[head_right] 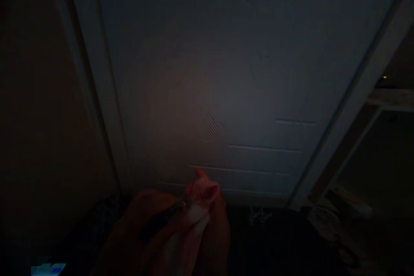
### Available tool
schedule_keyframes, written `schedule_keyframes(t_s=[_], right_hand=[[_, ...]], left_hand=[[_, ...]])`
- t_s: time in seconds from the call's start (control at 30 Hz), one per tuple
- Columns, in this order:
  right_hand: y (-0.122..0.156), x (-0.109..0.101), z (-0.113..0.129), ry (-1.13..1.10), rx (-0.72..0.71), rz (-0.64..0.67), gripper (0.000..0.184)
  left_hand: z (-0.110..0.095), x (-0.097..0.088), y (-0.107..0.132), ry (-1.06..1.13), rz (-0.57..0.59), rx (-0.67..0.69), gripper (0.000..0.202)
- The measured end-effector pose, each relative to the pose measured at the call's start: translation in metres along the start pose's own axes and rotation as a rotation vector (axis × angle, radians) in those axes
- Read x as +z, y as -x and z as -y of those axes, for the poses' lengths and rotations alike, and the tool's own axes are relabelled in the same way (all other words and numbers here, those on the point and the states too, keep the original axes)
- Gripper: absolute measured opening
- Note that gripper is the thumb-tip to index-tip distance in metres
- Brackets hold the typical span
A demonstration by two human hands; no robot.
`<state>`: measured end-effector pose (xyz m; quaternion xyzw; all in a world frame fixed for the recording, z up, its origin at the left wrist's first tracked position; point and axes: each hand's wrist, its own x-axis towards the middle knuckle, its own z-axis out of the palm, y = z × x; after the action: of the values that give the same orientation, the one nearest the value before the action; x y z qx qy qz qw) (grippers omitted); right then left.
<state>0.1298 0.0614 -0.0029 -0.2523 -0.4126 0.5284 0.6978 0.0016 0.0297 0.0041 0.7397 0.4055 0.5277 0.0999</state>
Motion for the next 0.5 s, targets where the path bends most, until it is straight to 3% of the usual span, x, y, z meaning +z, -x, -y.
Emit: schedule_keyframes(t_s=[0.13, 0.27, 0.33, 0.43, 0.5], right_hand=[[0.001, 0.0, -0.002, -0.058, 0.049, -0.006, 0.037], [0.005, 0.007, -0.005, -0.145, 0.104, -0.023, 0.035], [0.008, 0.011, -0.01, -0.151, 0.098, -0.067, 0.034], [0.014, 0.014, -0.02, -0.1, 0.048, -0.129, 0.038], [0.017, 0.013, -0.024, -0.018, 0.024, -0.088, 0.043]], left_hand=[[0.0, -0.002, -0.001, 0.027, 0.024, 0.019, 0.013], [0.004, -0.001, 0.001, 0.013, -0.086, -0.046, 0.021], [0.007, 0.0, 0.003, -0.003, -0.129, -0.073, 0.021], [0.009, 0.0, 0.007, -0.005, -0.101, -0.087, 0.021], [0.009, 0.0, 0.01, 0.004, -0.085, -0.094, 0.019]])
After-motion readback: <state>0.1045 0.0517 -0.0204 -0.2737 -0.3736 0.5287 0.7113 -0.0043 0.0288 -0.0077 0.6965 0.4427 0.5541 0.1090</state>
